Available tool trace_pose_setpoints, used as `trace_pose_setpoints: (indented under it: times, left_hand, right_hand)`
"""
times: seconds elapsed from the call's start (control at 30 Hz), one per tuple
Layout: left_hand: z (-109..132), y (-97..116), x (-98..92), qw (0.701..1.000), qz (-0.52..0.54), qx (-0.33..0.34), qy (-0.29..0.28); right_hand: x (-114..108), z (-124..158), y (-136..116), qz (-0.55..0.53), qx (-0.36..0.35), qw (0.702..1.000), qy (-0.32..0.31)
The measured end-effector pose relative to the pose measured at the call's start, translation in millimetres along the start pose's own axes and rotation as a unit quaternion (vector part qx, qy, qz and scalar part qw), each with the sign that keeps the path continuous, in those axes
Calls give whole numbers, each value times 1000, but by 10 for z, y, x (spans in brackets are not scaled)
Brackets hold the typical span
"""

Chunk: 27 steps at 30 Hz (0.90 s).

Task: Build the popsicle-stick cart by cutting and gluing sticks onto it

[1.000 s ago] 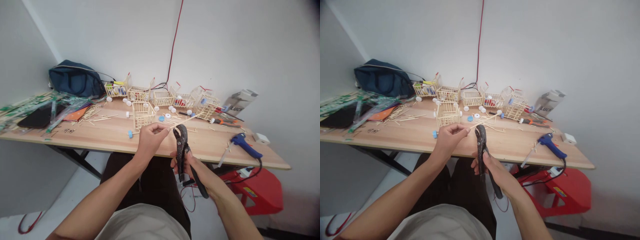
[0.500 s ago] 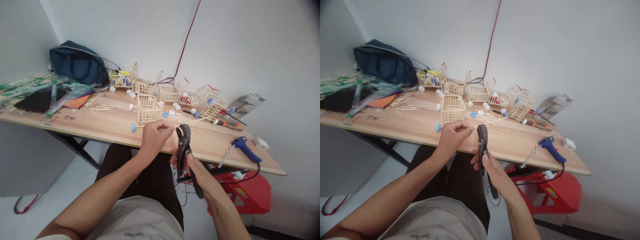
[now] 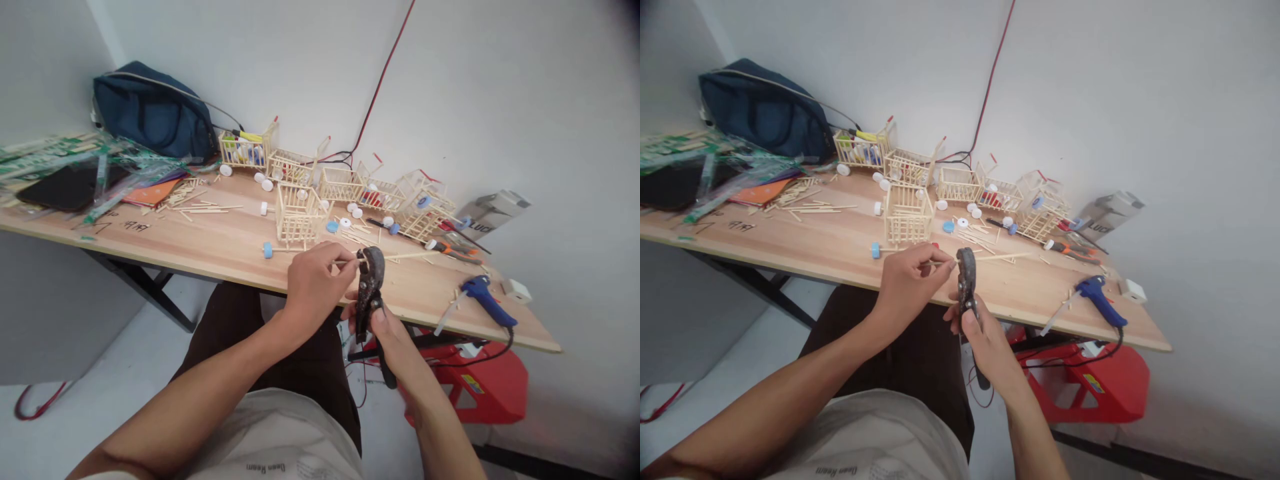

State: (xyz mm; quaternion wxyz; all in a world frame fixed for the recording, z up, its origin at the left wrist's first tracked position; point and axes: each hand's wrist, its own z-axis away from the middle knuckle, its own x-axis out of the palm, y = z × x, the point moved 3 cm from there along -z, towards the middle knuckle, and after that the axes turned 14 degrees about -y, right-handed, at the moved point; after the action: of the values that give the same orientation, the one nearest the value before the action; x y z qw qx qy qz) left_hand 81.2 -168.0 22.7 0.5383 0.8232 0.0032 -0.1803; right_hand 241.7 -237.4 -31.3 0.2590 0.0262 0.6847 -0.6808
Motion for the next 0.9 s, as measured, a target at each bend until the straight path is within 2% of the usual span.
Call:
trace_pose_setpoints:
  times: [0.07,0.17,0.23,0.33,0.43,0.5,0.67,0.8,0.9]
  left_hand:
    - [-35,-86,-52,996,80,-35,5]
    - [-46,-228,-110,984,158,-73,23]
    - [-15,-313,-118,974,200,-94,44]
    - [62,-377,-63,957,256,-125,55]
    - [126,-340,68,938,310,-156,-1]
    - [160,-281,175,923,339,-172,-56]
    - [231,-183,466,882,397,-185,-172]
    - [254,-197,664,859,436,-182,-196]
    - [256,-217,717,861,426,-182,-210]
  right_hand:
    - [-137,25,-87,79,33,996,8]
    - [-422,80,-199,203,90,974,39]
    - [-623,96,-233,274,115,951,84]
    - [-859,42,-208,379,141,900,163]
    - [-973,-112,-122,455,182,849,195]
    - [-1007,-236,-65,468,227,833,187]
    - [-1069,-460,-13,404,308,846,164]
    - [-1083,-525,-27,383,303,860,148]
    - [-1093,-487,-71,354,271,886,129]
